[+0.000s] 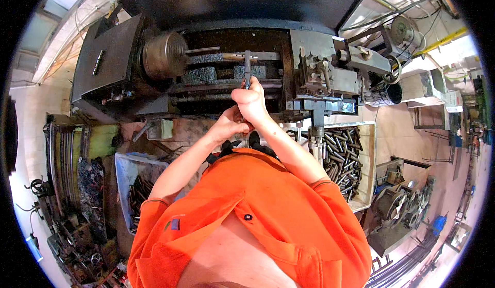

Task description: The person repeatedly picks up cylindrical metal rods from a blue bin and places them into a machine. The person handles the rods one by one, moving them from the bin to the machine's intake area.

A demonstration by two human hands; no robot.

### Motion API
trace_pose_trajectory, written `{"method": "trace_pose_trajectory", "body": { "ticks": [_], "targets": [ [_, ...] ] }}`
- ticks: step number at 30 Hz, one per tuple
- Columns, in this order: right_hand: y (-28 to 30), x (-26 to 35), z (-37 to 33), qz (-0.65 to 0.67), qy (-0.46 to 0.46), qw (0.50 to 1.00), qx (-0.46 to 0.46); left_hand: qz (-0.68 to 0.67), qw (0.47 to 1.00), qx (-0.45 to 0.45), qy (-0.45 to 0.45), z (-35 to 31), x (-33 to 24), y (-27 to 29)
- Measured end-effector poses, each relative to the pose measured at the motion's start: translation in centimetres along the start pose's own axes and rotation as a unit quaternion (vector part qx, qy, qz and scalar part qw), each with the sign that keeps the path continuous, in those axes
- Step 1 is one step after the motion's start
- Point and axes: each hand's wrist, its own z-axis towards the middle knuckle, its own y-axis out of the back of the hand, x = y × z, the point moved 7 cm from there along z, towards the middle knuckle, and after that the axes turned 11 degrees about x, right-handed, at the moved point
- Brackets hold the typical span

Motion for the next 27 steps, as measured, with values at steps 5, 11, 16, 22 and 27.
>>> {"method": "trace_pose_trajectory", "body": {
  "ticks": [5, 11, 16, 22, 27],
  "targets": [
    [0.6, -0.1, 2.2, -0.036, -0.03, 0.999, -0.013, -0.047, 0.998, 0.018, -0.047, 2.1, -1.5, 0.1],
    [-0.2, 0.3, 3.4, -0.019, -0.063, 0.998, 0.012, -0.006, 1.0, -0.008, -0.02, 2.4, -1.9, 1.5],
    [-1.5, 0.6, 4.0, 0.006, -0.093, 0.995, 0.029, -0.024, 0.997, -0.022, -0.063, 1.9, -3.0, 2.0],
    [-3.9, 0.2, 5.0, -0.069, -0.076, 0.994, 0.035, -0.031, 0.997, -0.034, -0.064, 0.3, -2.5, 4.0],
    [-6.8, 1.2, 5.3, -0.03, -0.094, 0.992, 0.08, -0.036, 0.992, -0.101, -0.068, -1.5, -2.2, 5.8]
  ]
}}
